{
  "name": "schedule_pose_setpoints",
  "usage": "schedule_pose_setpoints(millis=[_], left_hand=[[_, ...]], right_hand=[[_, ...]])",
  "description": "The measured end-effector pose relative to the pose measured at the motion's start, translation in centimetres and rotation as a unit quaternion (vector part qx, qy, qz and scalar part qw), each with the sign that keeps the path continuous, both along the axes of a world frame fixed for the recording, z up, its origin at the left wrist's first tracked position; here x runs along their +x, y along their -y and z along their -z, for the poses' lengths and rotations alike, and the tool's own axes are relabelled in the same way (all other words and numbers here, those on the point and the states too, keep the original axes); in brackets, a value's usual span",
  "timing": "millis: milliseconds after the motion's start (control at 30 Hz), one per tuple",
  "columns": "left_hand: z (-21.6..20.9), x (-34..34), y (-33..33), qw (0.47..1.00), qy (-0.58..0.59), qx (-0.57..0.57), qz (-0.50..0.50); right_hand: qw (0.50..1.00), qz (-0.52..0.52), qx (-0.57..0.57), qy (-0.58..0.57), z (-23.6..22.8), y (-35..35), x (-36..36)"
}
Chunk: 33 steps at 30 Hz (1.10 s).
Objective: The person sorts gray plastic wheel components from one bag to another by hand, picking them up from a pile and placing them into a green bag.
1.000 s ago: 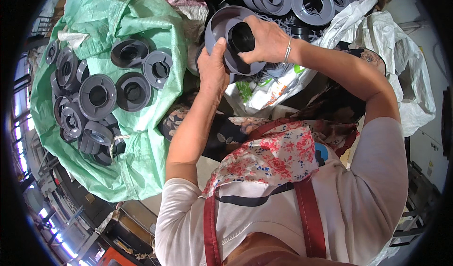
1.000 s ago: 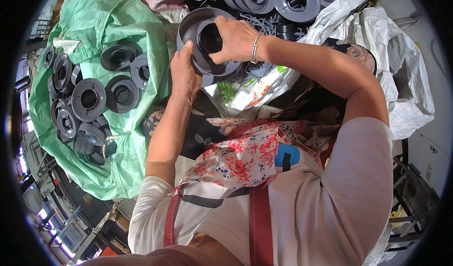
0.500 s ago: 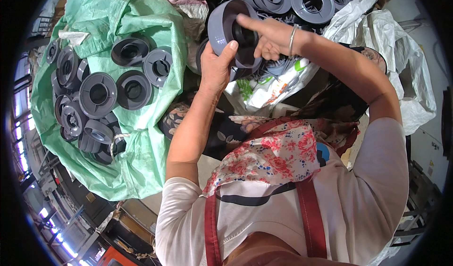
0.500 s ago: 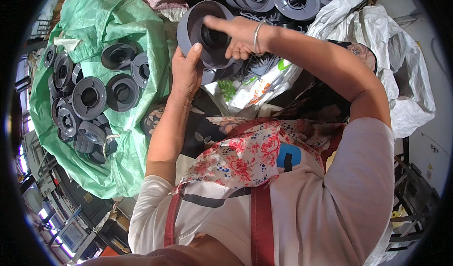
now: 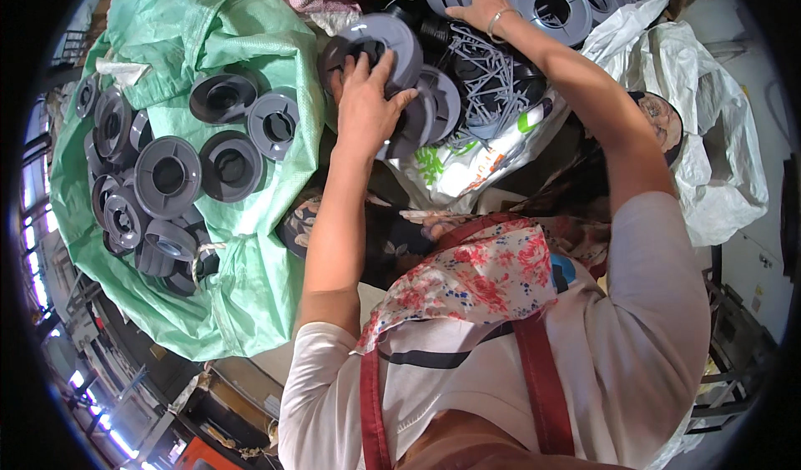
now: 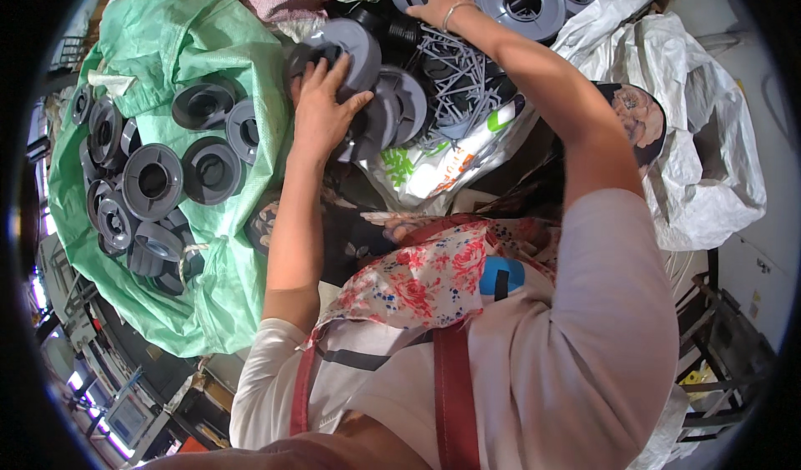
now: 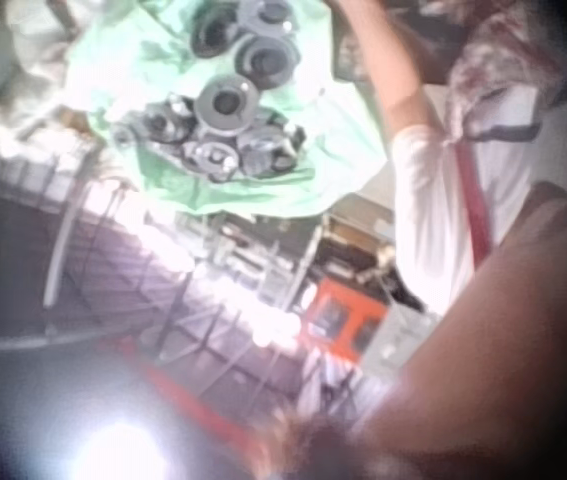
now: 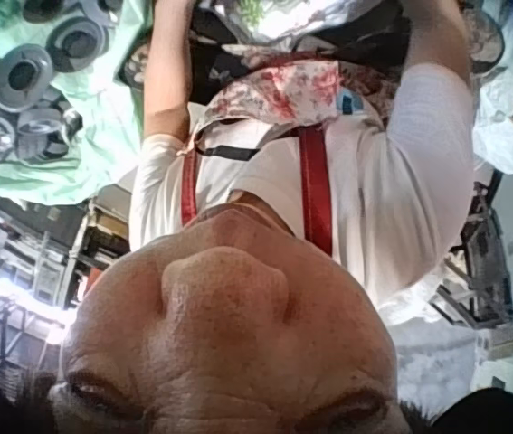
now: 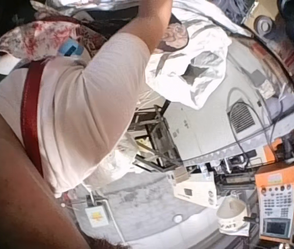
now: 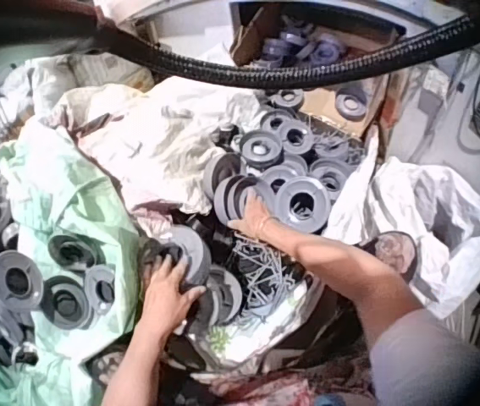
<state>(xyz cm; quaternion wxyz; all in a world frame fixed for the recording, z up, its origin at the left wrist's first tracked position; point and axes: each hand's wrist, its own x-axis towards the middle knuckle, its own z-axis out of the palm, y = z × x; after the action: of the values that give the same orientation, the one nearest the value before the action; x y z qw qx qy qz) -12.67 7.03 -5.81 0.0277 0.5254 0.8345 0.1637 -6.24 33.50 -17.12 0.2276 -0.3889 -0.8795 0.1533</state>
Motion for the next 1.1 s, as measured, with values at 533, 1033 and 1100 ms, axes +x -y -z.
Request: schedule_pose_setpoints(millis=[533,1033,1100], left_hand=[[-1.2,0.3,-4.2,0.563,0.730,0.370,-0.114],[-1.2,1.7,-3.4,0.676,0.630,0.374,-0.082],[-1.3,1.8,-3.4,0.681,0.619,0.381,-0.091]], right_hand=[[0.913,-0.302,-0.238,-0.136,-11.7,3.8,4.7],[0.965,-0.192,0.111,0.142,-9.7,1.7,7.9],[0.969,-0.160,0.053,0.183,-10.3,1.3,7.3]])
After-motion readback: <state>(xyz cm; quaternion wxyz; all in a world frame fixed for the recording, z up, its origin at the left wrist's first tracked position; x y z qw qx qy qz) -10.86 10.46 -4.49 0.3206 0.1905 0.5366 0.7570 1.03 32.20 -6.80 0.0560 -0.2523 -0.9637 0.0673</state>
